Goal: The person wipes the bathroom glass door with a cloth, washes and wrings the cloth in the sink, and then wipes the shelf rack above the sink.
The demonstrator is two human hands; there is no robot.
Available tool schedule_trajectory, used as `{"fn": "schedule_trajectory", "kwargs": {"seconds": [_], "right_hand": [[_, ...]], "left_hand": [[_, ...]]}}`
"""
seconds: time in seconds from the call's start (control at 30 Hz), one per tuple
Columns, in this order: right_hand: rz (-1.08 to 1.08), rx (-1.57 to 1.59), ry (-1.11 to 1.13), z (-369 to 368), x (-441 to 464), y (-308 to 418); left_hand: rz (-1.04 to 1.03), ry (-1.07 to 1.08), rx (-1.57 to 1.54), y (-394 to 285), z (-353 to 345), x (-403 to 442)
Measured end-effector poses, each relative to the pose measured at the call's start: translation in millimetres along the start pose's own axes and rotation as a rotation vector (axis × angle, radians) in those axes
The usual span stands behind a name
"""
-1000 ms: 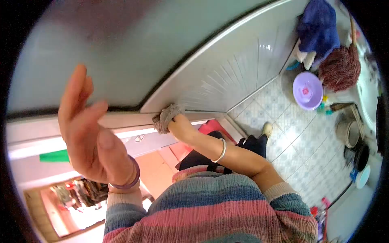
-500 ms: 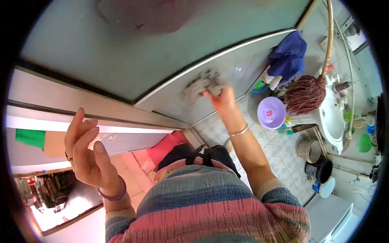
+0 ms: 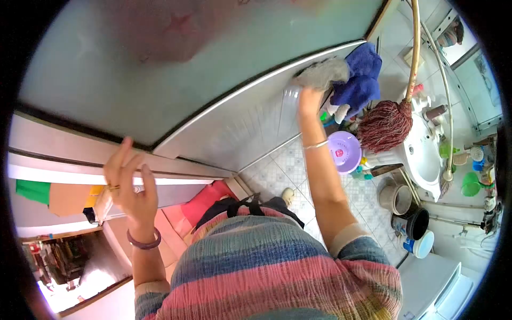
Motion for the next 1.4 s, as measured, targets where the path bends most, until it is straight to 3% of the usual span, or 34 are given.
{"fn": "schedule_trajectory", "kwargs": {"seconds": [0.1,0.13,0.17,0.23,0.33,0.4,0.43,0.53,0.6,0.7,0.77,0.83,0.87,0.93,1.03,1.13,1.17,1.27,1.37,1.4], "right_hand": [[0.439,-0.727,0.088,-101.2,-105.0,45.0],[0.323,-0.581,0.255,-110.8,-141.3,40.9],[0.473,-1.052,0.556,-112.0,-174.5,12.0],[0.663,-1.004,0.942,-124.7,-208.7,-1.8],[0.855,-1.016,0.804,-117.3,-169.7,3.2],[0.839,-1.135,0.601,-107.0,-116.6,30.8],[0.871,-1.062,0.271,-99.9,-82.6,36.3],[0.688,-1.080,0.084,-68.3,15.0,74.8],[0.870,-1.111,-0.057,-56.6,59.1,84.0],[1.105,-1.487,0.071,-62.3,45.8,92.4],[1.103,-1.363,0.105,-86.3,1.7,80.1],[0.877,-1.223,0.481,-115.2,-61.3,76.3],[1.094,-1.173,0.390,-125.6,-88.9,47.8],[0.904,-1.123,0.746,-148.6,-144.7,36.1],[0.961,-1.007,0.973,-185.5,-194.4,28.5],[0.854,-0.974,1.074,-206.3,-218.2,24.0],[0.825,-0.834,1.035,-206.3,-217.1,26.6],[0.583,-0.724,1.124,-207.7,-209.6,45.2],[-0.105,-0.019,1.143,-214.2,-209.9,51.0],[-0.302,0.036,1.142,-213.8,-207.3,60.1]], "left_hand": [[-0.070,0.040,-0.002,5.4,-22.6,-5.0],[-0.101,0.054,-0.001,9.0,-29.7,-6.6],[-0.083,0.070,0.009,12.0,-37.3,-8.4],[-0.151,0.109,0.087,19.9,-45.2,-12.7],[-0.237,0.110,0.167,28.7,-51.3,-14.2],[-0.231,0.125,0.166,29.5,-52.2,-17.2],[-0.224,0.132,0.183,29.7,-52.8,-17.2],[-0.160,0.147,0.156,35.2,-53.4,-19.1],[-0.160,0.123,0.144,33.4,-51.0,-17.3],[-0.180,0.079,0.095,32.4,-49.5,-13.1],[-0.155,0.043,-0.008,32.3,-46.0,-11.8],[-0.139,0.015,-0.089,31.3,-43.2,-9.5],[-0.102,0.017,-0.144,32.2,-40.9,-10.9],[-0.025,0.016,-0.253,33.4,-35.6,-15.8],[0.046,-0.062,-0.282,31.9,-17.6,-17.2],[0.162,-0.202,-0.313,32.2,2.1,-25.7],[0.166,-0.223,-0.322,30.5,9.3,-27.5],[0.265,-0.272,-0.294,29.0,22.3,-39.0],[0.321,-0.337,-0.360,31.8,28.2,-49.7],[0.348,-0.361,-0.398,31.5,27.9,-52.3]]}}
Point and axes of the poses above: each hand's wrist, its own x-axis towards the middle knuckle, its own z-axis out of the back of the hand, y = z × x, the point moved 1 cm from there along x, towards the middle knuckle, and after that the axes turned 4 degrees about -x, right-handed, at the moved point
